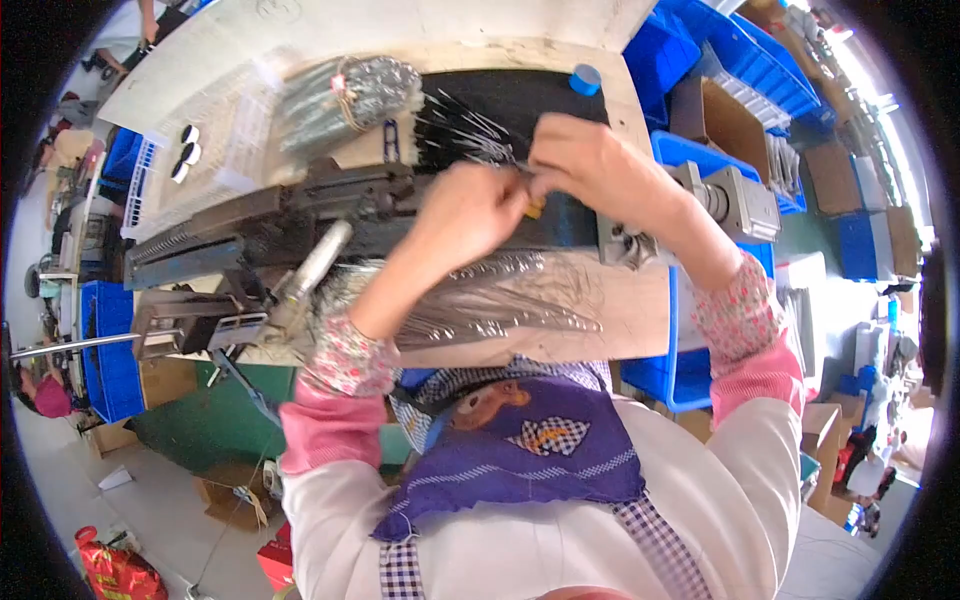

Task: Assembling individual brush components using a manual clamping fixture at a workstation.

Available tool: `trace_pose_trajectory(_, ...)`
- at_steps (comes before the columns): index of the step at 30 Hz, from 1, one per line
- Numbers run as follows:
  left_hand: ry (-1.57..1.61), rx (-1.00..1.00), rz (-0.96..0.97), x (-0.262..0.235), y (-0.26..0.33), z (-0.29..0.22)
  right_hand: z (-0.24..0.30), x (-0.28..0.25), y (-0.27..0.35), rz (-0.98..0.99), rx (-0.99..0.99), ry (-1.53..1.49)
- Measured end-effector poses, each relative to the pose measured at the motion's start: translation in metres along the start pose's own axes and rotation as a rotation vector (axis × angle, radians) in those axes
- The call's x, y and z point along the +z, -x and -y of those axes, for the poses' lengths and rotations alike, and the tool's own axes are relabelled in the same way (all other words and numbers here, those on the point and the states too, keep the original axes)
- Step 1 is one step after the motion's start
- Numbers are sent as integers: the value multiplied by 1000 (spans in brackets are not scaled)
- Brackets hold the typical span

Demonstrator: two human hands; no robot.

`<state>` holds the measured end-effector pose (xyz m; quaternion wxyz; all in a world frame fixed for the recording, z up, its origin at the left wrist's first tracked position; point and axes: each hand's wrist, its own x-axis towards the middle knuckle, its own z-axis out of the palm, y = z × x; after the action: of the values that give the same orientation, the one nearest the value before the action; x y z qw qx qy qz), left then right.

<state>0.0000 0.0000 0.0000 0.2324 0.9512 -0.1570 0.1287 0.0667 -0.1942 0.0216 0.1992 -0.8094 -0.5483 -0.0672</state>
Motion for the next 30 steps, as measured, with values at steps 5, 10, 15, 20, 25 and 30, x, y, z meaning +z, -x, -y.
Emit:
trace_pose_trajectory(5,-363,143,-29,-38,5,12,-7,23,-38,-270,-243,-79)
trace_pose_trajectory(10,29,-43,194,-41,42,-2,16,-10,-29,-291,63,-453)
trace_pose_trajectory(15,172,-106,150,21,10,-15,7,-17,-12,-270,77,-232)
trace_pose_trajectory(20,1,-49,133,0,11,2,6,13,1,-174,-112,-5)
trace_pose_trajectory(25,-486,285,-118,-44,30,16,11,33,-24,-219,-151,-81)
trace_pose_trajectory(30,-184,265,-809,-33,76,20,18,49,-38,-291,-54,-305)
